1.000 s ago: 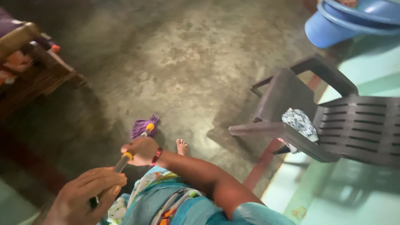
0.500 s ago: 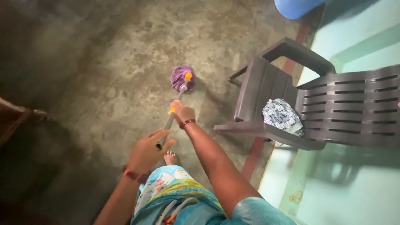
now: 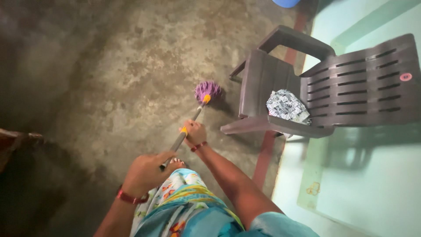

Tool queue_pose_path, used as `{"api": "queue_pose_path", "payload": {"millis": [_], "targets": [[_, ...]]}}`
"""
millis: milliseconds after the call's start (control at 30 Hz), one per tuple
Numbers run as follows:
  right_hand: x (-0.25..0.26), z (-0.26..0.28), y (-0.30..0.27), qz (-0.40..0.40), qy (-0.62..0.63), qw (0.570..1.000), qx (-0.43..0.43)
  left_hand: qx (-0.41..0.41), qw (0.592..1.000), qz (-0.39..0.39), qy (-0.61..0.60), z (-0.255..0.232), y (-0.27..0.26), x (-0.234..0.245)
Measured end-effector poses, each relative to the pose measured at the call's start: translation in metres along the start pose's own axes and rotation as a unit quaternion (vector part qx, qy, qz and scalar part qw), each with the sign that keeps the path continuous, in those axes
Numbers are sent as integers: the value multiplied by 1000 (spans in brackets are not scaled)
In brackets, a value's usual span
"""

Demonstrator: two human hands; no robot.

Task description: The person mops the floor using a mop and a bucket of water, occasionally wringing the mop head by hand into the bucket.

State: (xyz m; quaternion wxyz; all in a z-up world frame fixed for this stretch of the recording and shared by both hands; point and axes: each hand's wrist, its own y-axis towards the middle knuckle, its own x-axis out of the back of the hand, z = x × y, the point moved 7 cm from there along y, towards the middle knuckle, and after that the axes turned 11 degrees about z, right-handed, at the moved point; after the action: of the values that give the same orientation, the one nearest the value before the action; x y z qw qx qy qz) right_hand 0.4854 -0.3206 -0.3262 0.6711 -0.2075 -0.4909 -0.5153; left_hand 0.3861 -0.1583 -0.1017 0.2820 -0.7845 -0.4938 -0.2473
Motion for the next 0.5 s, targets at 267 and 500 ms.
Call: {"api": "queue_pose_path", "payload": {"millis": [267,500], "targets": [[1,189,-91,55,107,991,50,64,990,-58,113,-50,-180,56],[-10,316,-184,94,168,968,160,131,959,-52,245,-23,-307,34]]}}
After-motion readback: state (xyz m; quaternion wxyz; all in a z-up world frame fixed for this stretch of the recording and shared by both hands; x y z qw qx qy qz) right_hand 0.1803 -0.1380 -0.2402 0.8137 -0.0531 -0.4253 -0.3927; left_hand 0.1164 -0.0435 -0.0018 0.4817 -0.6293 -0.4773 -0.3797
